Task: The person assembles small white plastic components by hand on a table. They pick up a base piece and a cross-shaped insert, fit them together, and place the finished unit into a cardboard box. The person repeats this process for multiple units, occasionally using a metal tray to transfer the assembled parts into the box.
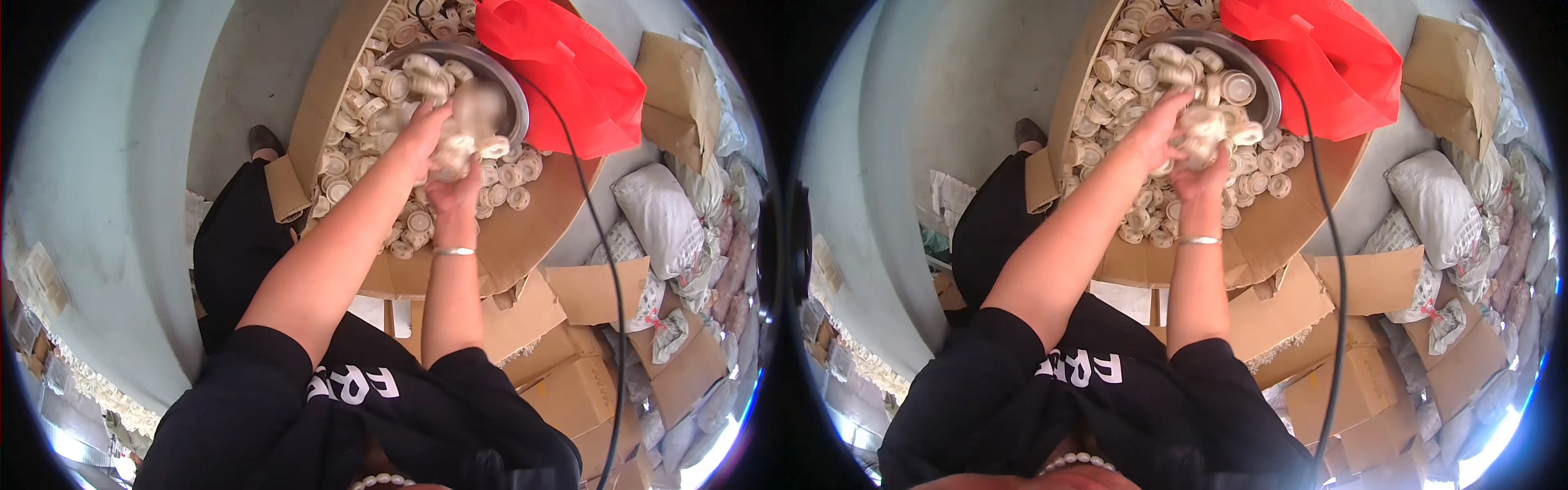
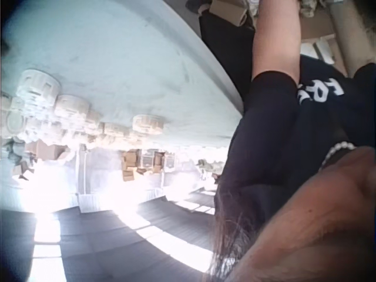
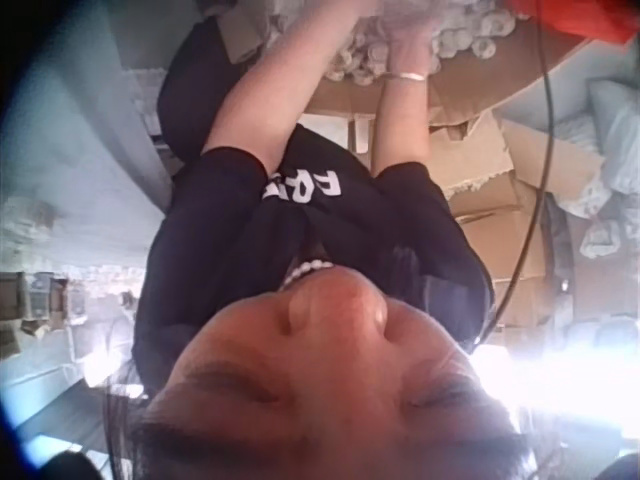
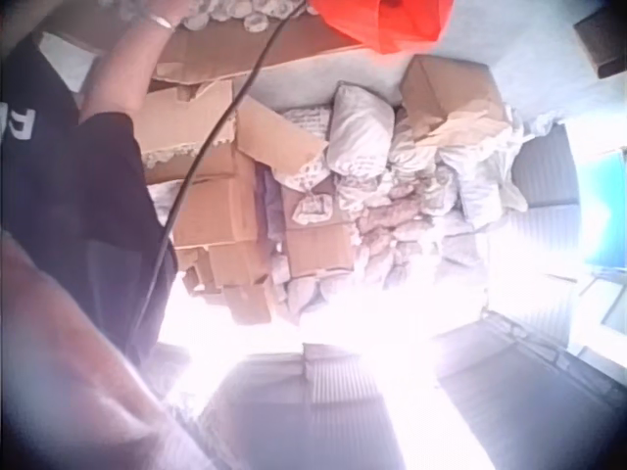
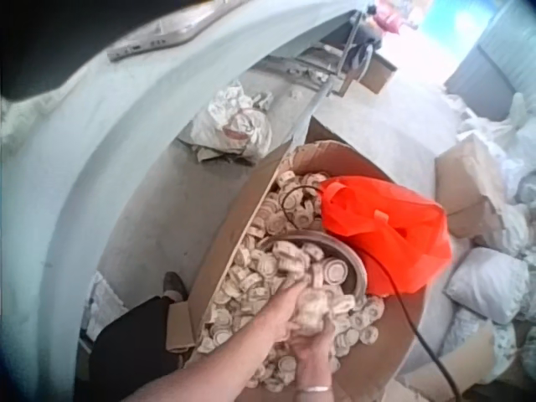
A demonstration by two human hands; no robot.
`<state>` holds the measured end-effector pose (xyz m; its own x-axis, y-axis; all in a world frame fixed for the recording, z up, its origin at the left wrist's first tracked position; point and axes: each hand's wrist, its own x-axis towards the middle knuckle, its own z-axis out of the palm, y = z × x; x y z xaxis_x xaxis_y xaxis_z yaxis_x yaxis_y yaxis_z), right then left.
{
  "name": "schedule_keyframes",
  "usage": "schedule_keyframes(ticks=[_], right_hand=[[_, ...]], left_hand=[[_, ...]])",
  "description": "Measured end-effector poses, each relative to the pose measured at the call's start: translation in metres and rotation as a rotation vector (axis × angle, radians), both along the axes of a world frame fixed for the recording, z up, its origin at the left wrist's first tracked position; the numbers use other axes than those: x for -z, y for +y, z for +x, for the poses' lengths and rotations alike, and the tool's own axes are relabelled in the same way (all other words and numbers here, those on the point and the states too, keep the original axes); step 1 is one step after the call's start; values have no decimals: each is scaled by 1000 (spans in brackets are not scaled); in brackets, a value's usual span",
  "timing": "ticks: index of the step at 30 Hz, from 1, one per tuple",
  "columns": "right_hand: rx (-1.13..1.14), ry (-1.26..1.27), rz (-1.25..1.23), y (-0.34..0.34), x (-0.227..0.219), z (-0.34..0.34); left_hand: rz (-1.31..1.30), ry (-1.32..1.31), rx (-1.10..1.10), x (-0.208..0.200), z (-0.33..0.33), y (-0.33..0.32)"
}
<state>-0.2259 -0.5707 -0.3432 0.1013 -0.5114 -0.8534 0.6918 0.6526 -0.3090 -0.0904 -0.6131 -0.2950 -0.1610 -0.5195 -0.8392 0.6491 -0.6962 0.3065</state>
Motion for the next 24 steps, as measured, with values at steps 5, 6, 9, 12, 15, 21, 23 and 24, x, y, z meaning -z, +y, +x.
schedule_keyframes(ticks=[5, 6, 9, 12, 15, 21, 23, 24], right_hand=[[-464, 773, -103, -61, -28, -42], [-542, 1104, -262, -68, 2, -79], [-608, 1311, -802, -116, 24, -102], [-983, 1447, -995, -151, 40, -104], [-1230, 1386, -803, -145, 59, -122], [-1281, 718, -224, -74, 73, -185], [-1077, 579, -42, -45, 85, -208], [-979, 498, -30, -27, 76, -205]], left_hand=[[-64, -54, -147, -5, 26, -12], [-61, -139, -141, 3, 27, -7], [-5, -445, -65, 41, 30, 23], [43, -656, 157, 59, 22, 47], [70, -769, 300, 66, 18, 75], [77, -684, 219, 83, 47, 106], [157, -745, 315, 58, 48, 102], [158, -795, 356, 61, 51, 111]])
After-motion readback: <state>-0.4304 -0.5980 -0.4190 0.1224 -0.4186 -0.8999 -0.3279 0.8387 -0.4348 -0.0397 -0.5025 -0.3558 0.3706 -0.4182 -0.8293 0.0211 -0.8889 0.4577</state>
